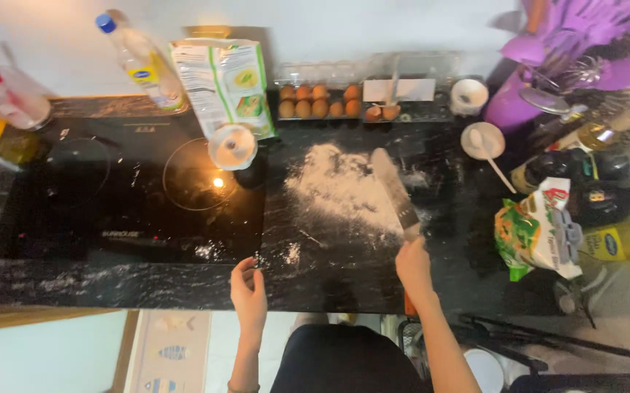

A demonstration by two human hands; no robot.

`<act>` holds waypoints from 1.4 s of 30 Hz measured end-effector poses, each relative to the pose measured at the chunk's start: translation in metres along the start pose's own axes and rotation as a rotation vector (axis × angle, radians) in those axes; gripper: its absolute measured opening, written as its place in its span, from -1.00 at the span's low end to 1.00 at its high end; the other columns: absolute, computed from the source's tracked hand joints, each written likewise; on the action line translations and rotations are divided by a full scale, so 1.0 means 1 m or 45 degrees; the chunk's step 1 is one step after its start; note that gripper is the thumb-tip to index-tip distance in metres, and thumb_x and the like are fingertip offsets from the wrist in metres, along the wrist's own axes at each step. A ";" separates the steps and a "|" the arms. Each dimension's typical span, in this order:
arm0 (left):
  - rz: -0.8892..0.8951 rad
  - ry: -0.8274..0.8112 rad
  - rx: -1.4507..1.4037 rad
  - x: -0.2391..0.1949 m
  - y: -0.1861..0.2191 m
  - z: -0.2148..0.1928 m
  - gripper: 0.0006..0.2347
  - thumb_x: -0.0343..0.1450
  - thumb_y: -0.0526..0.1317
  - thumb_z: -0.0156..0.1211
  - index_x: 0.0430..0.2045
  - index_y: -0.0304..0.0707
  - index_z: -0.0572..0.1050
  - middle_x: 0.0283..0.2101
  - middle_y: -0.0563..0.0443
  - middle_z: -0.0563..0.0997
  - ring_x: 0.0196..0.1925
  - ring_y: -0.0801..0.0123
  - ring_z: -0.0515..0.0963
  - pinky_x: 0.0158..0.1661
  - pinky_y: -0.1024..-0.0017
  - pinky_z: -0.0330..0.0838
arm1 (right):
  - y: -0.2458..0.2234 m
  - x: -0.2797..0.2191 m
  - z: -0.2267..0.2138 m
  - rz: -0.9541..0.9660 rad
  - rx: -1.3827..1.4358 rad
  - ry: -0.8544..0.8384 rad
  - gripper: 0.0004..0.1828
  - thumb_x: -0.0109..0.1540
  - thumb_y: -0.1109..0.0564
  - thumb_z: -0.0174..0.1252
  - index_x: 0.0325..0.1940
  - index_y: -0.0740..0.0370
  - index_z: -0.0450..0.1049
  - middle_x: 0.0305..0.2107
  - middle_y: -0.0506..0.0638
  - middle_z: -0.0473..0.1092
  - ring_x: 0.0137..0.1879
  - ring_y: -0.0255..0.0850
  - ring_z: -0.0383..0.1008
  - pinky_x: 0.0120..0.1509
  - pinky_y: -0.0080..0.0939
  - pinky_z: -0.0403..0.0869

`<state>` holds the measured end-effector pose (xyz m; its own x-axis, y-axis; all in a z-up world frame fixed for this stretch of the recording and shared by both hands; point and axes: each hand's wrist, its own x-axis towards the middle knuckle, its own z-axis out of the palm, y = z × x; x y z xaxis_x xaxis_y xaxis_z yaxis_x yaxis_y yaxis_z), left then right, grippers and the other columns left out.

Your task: Clean the kitchen counter after spilling flour and using various kitchen tools.

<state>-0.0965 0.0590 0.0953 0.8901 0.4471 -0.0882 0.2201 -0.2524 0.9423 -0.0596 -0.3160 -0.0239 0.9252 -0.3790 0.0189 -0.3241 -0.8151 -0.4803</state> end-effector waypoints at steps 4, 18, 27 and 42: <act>0.117 0.058 0.217 -0.009 -0.042 0.008 -0.74 0.47 -0.34 0.09 0.05 -0.35 0.47 -0.01 -0.18 0.59 0.01 0.16 0.62 0.04 0.30 0.50 | -0.026 -0.019 -0.056 0.413 0.581 -0.231 -0.67 0.39 0.05 -0.03 -0.12 0.46 0.21 -0.64 0.18 0.38 -0.60 -0.02 0.44 -0.55 -0.05 0.39; 0.349 -0.178 0.431 -0.017 -0.051 0.017 -0.58 0.44 -0.31 0.12 0.22 -0.39 0.29 0.32 -0.29 0.28 0.39 -0.07 0.25 0.33 0.11 0.17 | 0.126 -0.106 0.001 1.136 1.440 -0.110 -0.71 0.39 0.10 -0.06 -0.29 0.41 0.24 -0.58 0.10 0.33 -0.63 -0.20 0.24 -0.59 -0.16 0.26; 0.431 -0.272 0.334 0.013 -0.022 -0.034 -0.55 0.42 -0.34 0.14 0.25 -0.37 0.27 0.30 -0.25 0.33 0.38 -0.02 0.31 0.33 0.15 0.18 | 0.007 -0.062 0.050 1.216 1.518 -0.201 -0.67 0.39 0.05 -0.04 -0.21 0.44 0.33 -0.55 0.09 0.41 -0.59 -0.24 0.31 -0.54 -0.18 0.34; 0.540 -0.283 0.340 0.055 -0.042 -0.087 -0.54 0.40 -0.34 0.17 0.22 -0.41 0.30 0.26 -0.26 0.38 0.34 -0.01 0.36 0.31 0.18 0.21 | -0.017 -0.035 0.016 0.897 1.134 0.051 -0.58 0.44 0.05 -0.05 -0.20 0.58 0.34 -0.57 0.18 0.39 -0.62 -0.14 0.38 -0.59 -0.11 0.37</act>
<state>-0.0921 0.1689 0.0791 0.9793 0.0741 0.1882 -0.1084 -0.5933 0.7976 -0.0828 -0.2816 -0.0306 0.5804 -0.6566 -0.4818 -0.4994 0.1804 -0.8474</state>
